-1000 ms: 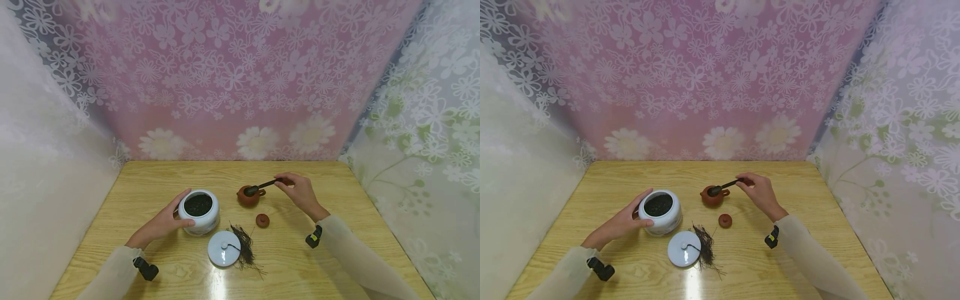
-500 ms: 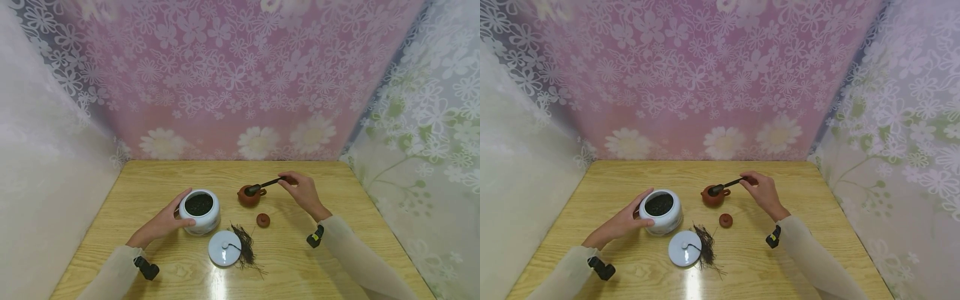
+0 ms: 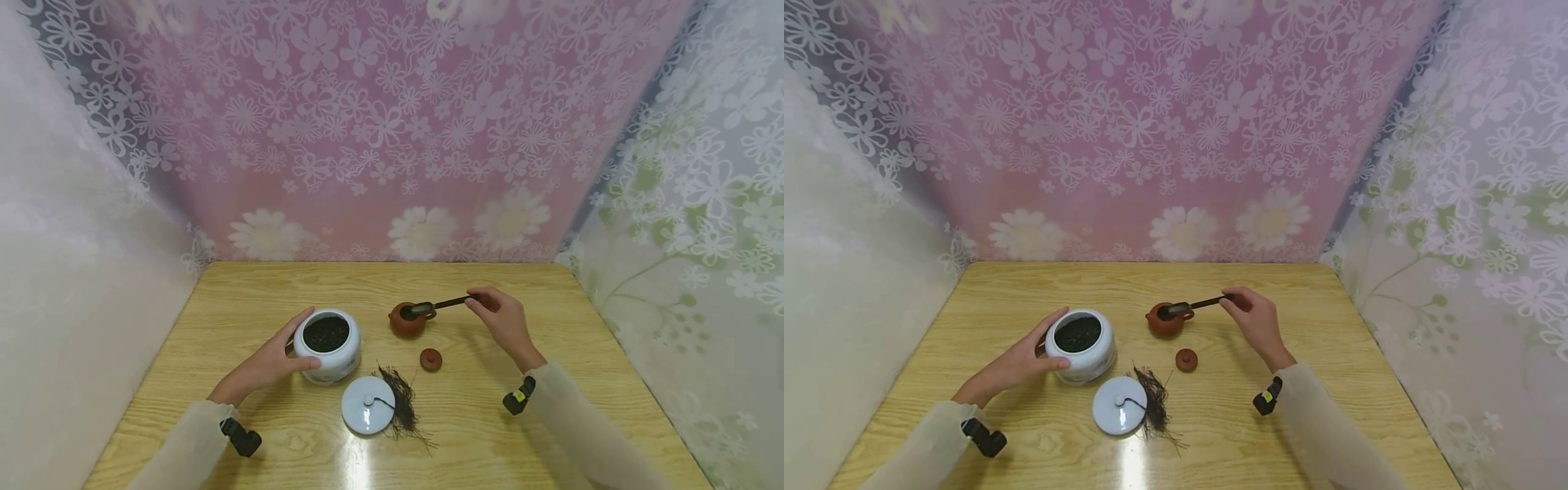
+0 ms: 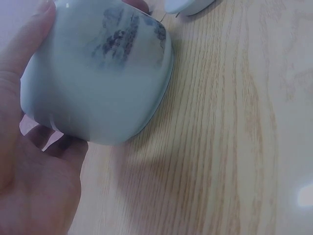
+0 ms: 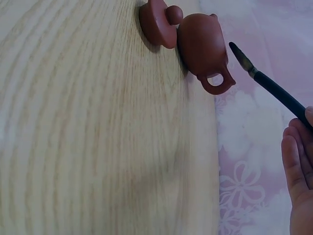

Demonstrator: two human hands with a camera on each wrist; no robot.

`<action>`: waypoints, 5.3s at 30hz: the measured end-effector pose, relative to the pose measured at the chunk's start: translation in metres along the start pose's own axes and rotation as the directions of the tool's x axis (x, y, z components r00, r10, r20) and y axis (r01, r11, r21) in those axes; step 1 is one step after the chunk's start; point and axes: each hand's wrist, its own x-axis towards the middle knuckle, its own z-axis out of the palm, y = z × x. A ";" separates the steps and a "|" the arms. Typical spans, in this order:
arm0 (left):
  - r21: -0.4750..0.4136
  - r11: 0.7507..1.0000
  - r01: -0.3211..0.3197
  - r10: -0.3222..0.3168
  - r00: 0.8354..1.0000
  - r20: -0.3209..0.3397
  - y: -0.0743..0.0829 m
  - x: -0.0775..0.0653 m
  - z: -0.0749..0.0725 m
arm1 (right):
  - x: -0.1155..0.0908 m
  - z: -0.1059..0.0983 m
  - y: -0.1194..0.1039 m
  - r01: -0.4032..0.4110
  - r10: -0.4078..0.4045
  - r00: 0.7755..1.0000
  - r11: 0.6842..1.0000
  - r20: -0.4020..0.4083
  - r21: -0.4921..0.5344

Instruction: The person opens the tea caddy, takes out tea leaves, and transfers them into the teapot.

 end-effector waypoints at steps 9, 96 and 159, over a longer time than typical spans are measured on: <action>-0.039 0.999 -0.016 0.016 1.000 0.021 0.000 0.000 -0.001 | -0.010 -0.014 0.017 -0.104 0.108 0.994 0.983 -0.017 0.152; -0.045 0.999 -0.006 0.007 1.000 0.025 -0.005 0.002 -0.002 | -0.040 -0.048 0.070 -0.204 0.289 0.936 0.911 0.201 -0.359; 0.132 0.991 0.001 0.029 0.972 -0.232 0.111 0.070 0.023 | 0.004 -0.007 -0.009 -0.085 0.092 0.986 0.995 0.138 -0.051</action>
